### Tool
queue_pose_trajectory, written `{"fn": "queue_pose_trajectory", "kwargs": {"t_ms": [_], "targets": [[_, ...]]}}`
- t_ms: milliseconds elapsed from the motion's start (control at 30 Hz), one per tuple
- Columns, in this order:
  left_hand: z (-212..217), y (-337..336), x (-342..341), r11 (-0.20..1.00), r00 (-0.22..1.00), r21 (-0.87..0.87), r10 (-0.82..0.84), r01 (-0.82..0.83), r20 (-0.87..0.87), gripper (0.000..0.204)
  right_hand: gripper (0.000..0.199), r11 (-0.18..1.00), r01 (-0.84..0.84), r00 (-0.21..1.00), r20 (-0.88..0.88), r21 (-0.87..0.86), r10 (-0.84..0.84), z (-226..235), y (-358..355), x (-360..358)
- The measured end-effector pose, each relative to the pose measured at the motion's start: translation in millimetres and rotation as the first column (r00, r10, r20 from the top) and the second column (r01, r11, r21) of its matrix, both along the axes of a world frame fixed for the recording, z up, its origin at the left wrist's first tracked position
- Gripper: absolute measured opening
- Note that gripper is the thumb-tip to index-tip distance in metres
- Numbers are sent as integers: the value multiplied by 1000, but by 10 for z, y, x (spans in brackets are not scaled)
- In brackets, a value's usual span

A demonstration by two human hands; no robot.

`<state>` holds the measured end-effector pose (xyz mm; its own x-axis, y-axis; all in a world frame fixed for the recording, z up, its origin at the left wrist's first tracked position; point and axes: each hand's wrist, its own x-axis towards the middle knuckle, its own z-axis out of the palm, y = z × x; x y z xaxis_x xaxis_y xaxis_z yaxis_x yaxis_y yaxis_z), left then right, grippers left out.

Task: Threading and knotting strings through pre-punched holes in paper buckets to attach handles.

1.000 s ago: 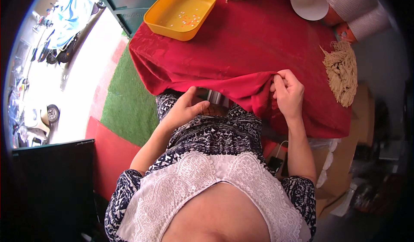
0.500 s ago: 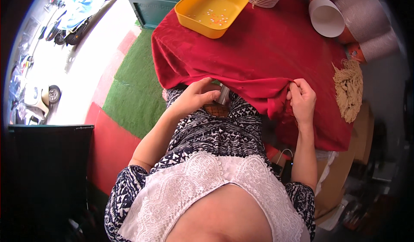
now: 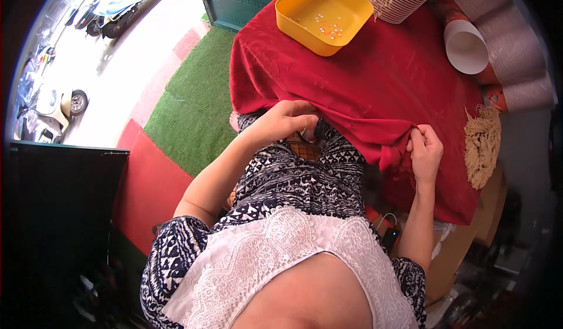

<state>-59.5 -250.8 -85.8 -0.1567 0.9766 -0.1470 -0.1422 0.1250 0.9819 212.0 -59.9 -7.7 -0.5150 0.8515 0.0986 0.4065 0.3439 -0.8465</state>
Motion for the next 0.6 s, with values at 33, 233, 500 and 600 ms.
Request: {"fn": "queue_pose_trajectory", "kwargs": {"t_ms": [33,233,500,600], "targets": [[13,4,-12,1000,1000,-18,4,-4,7,30,15,1000,-6,1000,2,-1,6,0,2,0],[50,35,-53,1000,1000,-10,1,-1,-17,29,15,999,-30,999,-17,15,30,-30,19,14],[0,67,-93,999,1000,-39,11,-12,-20,33,15,999,-29,999,-21,42,30,-25,-11,9],[17,70,-98,998,1000,-55,13,-14,-5,35,15,998,-17,1000,-8,52,18,-27,-26,4]]}}
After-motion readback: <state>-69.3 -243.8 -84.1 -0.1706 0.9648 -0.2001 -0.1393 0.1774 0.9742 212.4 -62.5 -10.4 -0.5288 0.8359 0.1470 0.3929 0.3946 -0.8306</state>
